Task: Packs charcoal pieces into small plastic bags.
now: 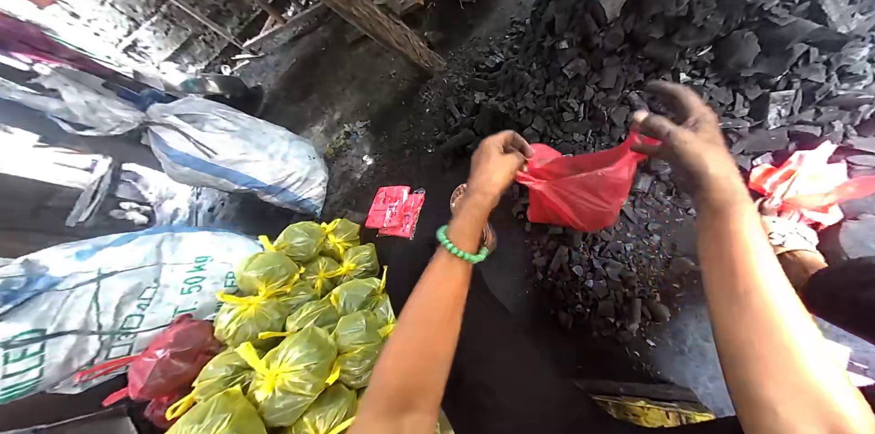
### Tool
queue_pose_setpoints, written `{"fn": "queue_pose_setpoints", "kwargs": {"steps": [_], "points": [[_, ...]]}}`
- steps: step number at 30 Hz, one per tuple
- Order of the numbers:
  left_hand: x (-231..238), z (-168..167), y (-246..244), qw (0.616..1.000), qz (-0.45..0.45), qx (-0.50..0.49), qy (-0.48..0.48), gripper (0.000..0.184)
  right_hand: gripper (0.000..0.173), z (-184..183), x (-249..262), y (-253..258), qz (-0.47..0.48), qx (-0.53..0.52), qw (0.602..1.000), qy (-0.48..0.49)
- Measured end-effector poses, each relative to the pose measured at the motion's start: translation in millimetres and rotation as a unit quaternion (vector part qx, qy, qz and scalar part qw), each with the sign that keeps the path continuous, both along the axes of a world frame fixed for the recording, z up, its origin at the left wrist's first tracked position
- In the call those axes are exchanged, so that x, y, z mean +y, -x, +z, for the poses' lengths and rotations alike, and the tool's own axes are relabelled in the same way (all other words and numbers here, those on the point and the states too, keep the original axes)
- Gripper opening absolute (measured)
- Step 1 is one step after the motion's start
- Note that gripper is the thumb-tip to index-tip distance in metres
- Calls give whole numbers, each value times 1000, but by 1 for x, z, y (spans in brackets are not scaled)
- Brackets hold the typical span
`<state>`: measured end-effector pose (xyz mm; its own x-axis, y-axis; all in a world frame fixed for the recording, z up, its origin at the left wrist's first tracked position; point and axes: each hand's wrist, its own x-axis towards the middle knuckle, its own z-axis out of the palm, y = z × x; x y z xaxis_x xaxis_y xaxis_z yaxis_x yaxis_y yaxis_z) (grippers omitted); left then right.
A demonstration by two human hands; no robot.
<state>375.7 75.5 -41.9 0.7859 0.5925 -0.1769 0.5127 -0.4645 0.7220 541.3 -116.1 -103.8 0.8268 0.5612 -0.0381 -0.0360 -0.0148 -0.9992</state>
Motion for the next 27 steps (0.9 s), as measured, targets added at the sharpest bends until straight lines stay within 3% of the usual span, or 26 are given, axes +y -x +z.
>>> {"fn": "queue_pose_setpoints", "kwargs": {"steps": [2, 4, 6, 8, 9, 12, 15, 18, 21, 27], "points": [[17, 28, 3, 996, -42, 48, -69, 24, 43, 1, 1, -11, -11, 50, 993, -101], [31, 38, 8, 997, -55, 37, -48, 28, 36, -21, 14, -20, -39, 79, 988, -124], [36, 30, 12, 996, -29, -71, 49, 26, 40, -69, 34, -23, -19, 54, 998, -15], [36, 27, 13, 987, 1, -127, 96, 23, 47, -131, 55, -17, 87, -67, 983, 145], [37, 27, 14, 985, 17, -131, 109, 21, 55, -160, 65, -8, 146, -144, 954, 220], [45, 26, 26, 960, 86, -131, 231, 22, 96, -181, 87, 31, 298, -141, 832, 447], [59, 24, 41, 928, 117, -119, 332, 32, 110, -202, 86, 60, 294, -178, 794, 502], [61, 24, 47, 950, 67, -94, 290, 49, 99, -205, 64, 66, 327, -206, 765, 516], [58, 23, 47, 963, 47, -95, 247, 56, 73, -213, 48, 62, 329, -244, 769, 491], [52, 23, 48, 919, 66, -165, 353, 45, 67, -218, 27, 25, 173, -214, 862, 426]]}}
